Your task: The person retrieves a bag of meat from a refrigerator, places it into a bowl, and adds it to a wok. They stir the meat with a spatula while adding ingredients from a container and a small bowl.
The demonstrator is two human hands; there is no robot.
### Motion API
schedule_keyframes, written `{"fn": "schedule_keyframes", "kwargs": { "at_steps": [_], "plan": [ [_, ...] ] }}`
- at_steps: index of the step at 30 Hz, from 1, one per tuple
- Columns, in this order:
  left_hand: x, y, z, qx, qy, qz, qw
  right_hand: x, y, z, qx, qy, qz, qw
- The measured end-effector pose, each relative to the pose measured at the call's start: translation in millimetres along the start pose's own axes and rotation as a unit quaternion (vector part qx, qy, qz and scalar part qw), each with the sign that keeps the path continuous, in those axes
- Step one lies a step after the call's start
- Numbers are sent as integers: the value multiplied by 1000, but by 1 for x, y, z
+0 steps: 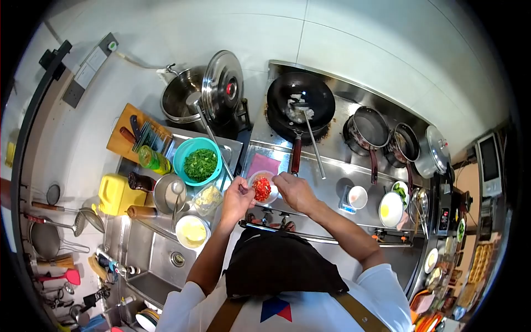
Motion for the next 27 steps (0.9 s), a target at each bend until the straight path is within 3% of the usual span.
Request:
{"fn": "schedule_keyframes", "kwargs": {
  "at_steps": [2, 6, 8, 9, 11, 12, 14, 19, 23, 25, 27],
  "plan": [
    [-1, -2, 7, 8, -5, 1, 1000, -5, 2, -5, 107, -6, -60, 992],
    [-2, -6, 16, 17, -1, -25, 1000, -14, 6, -14, 148, -14, -47, 988],
    [-3, -10, 17, 24, 0, -17, 1000, -19, 12, -15, 60, -24, 53, 996],
    [-4, -12, 18, 29, 2, -10, 1000, -21, 11, -14, 61, -23, 53, 996],
    [-6, -15, 20, 31, 8, -15, 999, -39, 12, -16, 4, -207, 154, 966],
    [-6, -17, 22, 33, 15, -20, 999, -40, 13, -14, 4, -205, 154, 966],
    [-5, -19, 26, 32, 12, -25, 999, -50, 17, -15, -50, -291, 258, 920],
    [-8, -28, 45, 13, 9, -42, 999, -66, 30, -2, -102, -279, 292, 909],
    [-20, -36, 67, 4, 2, -53, 999, -77, 46, 15, -131, -314, 372, 864],
    [-16, -40, 83, -5, 9, -65, 998, -89, 54, 24, -166, -333, 441, 817],
    [-15, -45, 98, -15, -5, -71, 997, -102, 64, 36, -177, -338, 448, 808]
  ]
}}
Point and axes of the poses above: each hand's wrist, its own z-axis towards the middle knuckle, its own y-axis out of the back of the hand, x = y × z, the point moved 4 cm from there along z, towards the middle knuckle, and after that the axes turned 13 degrees about z, right-handed, at the moved point
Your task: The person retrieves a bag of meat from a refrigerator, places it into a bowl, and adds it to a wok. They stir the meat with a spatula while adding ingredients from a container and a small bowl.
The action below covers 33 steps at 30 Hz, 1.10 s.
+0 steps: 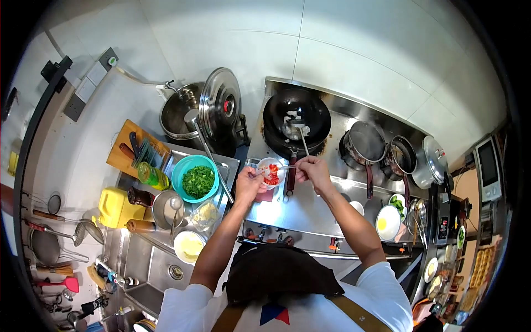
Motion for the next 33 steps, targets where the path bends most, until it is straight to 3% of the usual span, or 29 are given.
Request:
{"fn": "schedule_keyframes", "kwargs": {
  "at_steps": [4, 7, 9, 10, 11, 12, 16, 18, 24, 25, 26, 28, 30, 31, 32, 33],
  "plan": [
    [6, -4, 20, -22, 7, -12, 1000, 12, 24, 52, -45, 7, 35, 998],
    [8, -1, 19, -44, 16, 8, 999, 21, 33, 103, -91, 50, -16, 994],
    [11, 0, 14, -48, 25, 3, 999, 31, 29, 136, -124, 179, -318, 923],
    [11, 0, 10, -49, 34, -1, 998, 28, 28, 149, -121, 178, -319, 923],
    [12, 1, 6, -46, 39, -2, 998, 27, 18, 159, -82, 234, -497, 832],
    [14, 2, 2, -50, 40, -3, 998, 26, 4, 161, -38, 281, -652, 703],
    [23, 11, -7, -50, 46, -5, 998, 28, -1, 180, 1, 236, -683, 692],
    [27, 13, -8, -53, 43, -20, 997, 34, 3, 180, 10, 260, -678, 688],
    [25, 11, -9, -37, 40, -25, 998, 42, 13, 163, 5, 331, -624, 708],
    [23, 11, -9, -37, 39, -24, 998, 44, 14, 158, -29, 389, -584, 712],
    [22, 11, -10, -42, 33, -20, 998, 45, 14, 159, -31, 391, -583, 712],
    [22, 12, -13, -45, 28, -15, 998, 54, 18, 148, -101, 451, -476, 748],
    [22, 17, -14, -63, 35, -55, 996, 54, 17, 135, -146, 434, -438, 774],
    [25, 20, -14, -68, 35, -58, 995, 48, 20, 129, -130, 350, -300, 878],
    [27, 24, -15, -78, 28, -65, 994, 39, 19, 121, -106, 251, -151, 950],
    [30, 28, -18, -90, 23, -73, 993, 40, 2, 96, -72, 169, -56, 981]
  ]
}}
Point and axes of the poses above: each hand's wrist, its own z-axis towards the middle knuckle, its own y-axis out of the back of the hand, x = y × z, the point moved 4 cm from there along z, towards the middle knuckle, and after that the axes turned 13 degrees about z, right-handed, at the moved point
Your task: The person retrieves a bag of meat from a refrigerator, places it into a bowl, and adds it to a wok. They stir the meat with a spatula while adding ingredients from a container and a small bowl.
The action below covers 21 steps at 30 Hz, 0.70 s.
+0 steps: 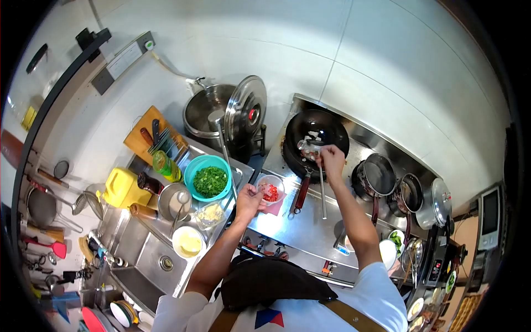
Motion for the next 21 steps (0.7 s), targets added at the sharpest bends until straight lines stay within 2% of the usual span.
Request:
{"fn": "schedule_keyframes", "kwargs": {
  "at_steps": [3, 5, 7, 9, 10, 11, 12, 13, 15, 17, 19, 20, 21],
  "plan": [
    [-6, 12, -11, -8, 11, -12, 1000, -3, -24, -64, 111, -50, -2, 993],
    [1, 21, -17, -29, 22, -6, 999, -18, -42, -107, 157, -84, -78, 981],
    [1, 30, -33, -22, 39, -49, 998, -14, -64, -146, 256, -28, -136, 957],
    [1, 49, -51, -47, 49, -70, 995, 5, -76, -162, 281, 44, -112, 952],
    [1, 65, -60, -65, 43, -77, 994, -39, -47, -140, 220, 36, -195, 955],
    [0, 81, -70, -80, 37, -84, 993, -27, -37, -132, 166, -32, -182, 969],
    [-7, 100, -84, -109, 29, -96, 989, -20, -25, -117, 129, 89, -243, 957],
    [-13, 120, -98, -133, 21, -107, 985, -32, 0, -97, 111, 159, -374, 907],
    [-15, 169, -117, -191, -45, -77, 978, -70, 50, -74, 51, 167, -550, 817],
    [-19, 222, -138, -277, -58, -49, 958, -97, 70, -67, 103, -4, -575, 812],
    [-13, 274, -144, -328, -64, -24, 942, -163, 103, -53, 142, 83, -537, 827],
    [-2, 303, -144, -375, -19, 4, 927, -166, 111, -51, 142, 54, -553, 819],
    [6, 323, -146, -411, -37, -20, 911, -164, 107, -48, 144, 25, -565, 812]
  ]
}}
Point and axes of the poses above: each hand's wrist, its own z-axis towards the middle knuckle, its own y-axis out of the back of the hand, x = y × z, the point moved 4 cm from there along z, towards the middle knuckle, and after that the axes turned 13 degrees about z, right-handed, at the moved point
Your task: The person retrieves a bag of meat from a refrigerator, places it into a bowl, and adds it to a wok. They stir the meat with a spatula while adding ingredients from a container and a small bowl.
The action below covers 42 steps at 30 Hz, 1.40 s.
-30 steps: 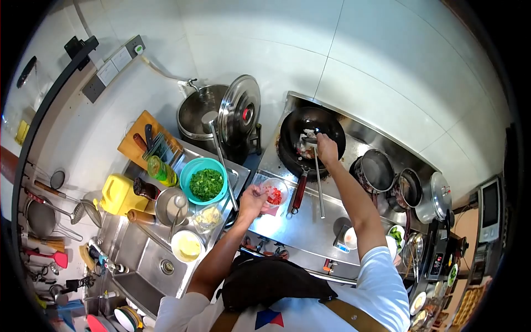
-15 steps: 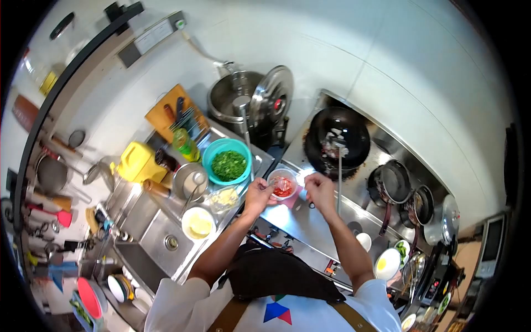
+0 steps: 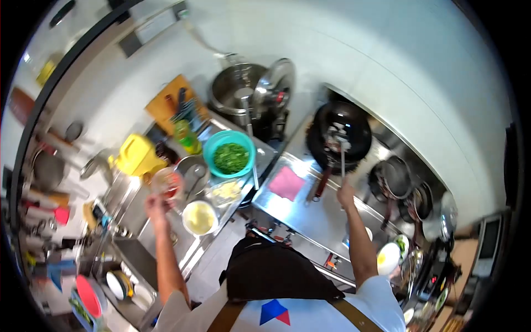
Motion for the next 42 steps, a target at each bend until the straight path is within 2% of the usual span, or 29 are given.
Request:
{"fn": "schedule_keyframes", "kwargs": {
  "at_steps": [2, 4, 6, 7, 8, 10, 12, 13, 15, 16, 18, 19, 21, 23, 25, 26, 28, 29, 30, 32, 33, 35, 36, 39, 40, 42],
  "plan": [
    [34, 26, 34, -54, 29, -22, 998, 18, 41, -15, -13, -1, -4, 1000],
    [66, 42, 52, -48, 63, -52, 996, 59, 105, -36, -17, 10, -2, 1000],
    [123, 57, 76, -52, 85, -74, 992, 104, 170, -61, 124, -41, 39, 991],
    [141, 57, 80, -45, 83, -74, 993, 117, 192, -64, 165, -63, 18, 984],
    [158, 59, 80, -50, 103, -82, 990, 126, 208, -67, 206, -86, -2, 975],
    [182, 60, 84, -49, 122, -91, 987, 133, 222, -62, 204, -83, -22, 975],
    [199, 57, 88, -62, 172, -76, 980, 130, 210, -51, 251, -27, -105, 962],
    [194, 52, 83, -60, 180, -76, 979, 134, 199, -47, 224, 30, -106, 968],
    [210, 46, 90, -35, 177, -91, 979, 126, 161, -25, 154, 55, -102, 981],
    [215, 45, 93, -14, 173, -103, 979, 118, 145, -16, 153, 56, -104, 981],
    [205, 32, 89, -18, 195, -105, 975, 104, 127, 6, 85, -22, -45, 995],
    [207, 27, 88, -21, 217, -105, 970, 105, 123, 12, 84, -18, -48, 995],
    [212, 24, 89, 4, 227, -108, 968, 105, 122, 18, -21, 37, -60, 997],
    [214, 25, 86, 33, 236, -105, 965, 91, 109, 32, -21, 39, -73, 996],
    [207, 26, 83, 66, 214, -101, 969, 89, 112, 32, -23, 41, -84, 995],
    [204, 28, 81, 66, 215, -102, 969, 85, 113, 27, 8, 34, -93, 995],
    [196, 44, 77, -52, 185, -32, 981, 88, 130, 15, 41, 30, -106, 993],
    [190, 49, 72, -140, 179, -10, 974, 87, 141, 6, 71, 27, -120, 990],
    [187, 55, 69, -141, 182, -9, 973, 90, 152, -5, 102, 24, -132, 986],
    [172, 73, 69, -215, 55, 26, 975, 105, 180, -27, 99, 19, -135, 986],
    [162, 74, 66, -215, 55, 27, 975, 109, 186, -32, 93, 16, -136, 986],
    [114, 64, 49, -299, -89, 58, 948, 107, 183, -32, 102, 10, -143, 984],
    [103, 55, 46, -297, -89, 58, 949, 104, 180, -33, 109, 2, -149, 983],
    [48, 14, 33, -269, -231, 17, 935, 98, 150, -19, 76, -18, -114, 990],
    [28, 1, 23, -269, -232, 14, 935, 94, 143, -18, 73, -17, -114, 991],
    [0, -29, 4, -191, -234, 44, 952, 89, 136, -13, 7, -7, -78, 997]
  ]
}}
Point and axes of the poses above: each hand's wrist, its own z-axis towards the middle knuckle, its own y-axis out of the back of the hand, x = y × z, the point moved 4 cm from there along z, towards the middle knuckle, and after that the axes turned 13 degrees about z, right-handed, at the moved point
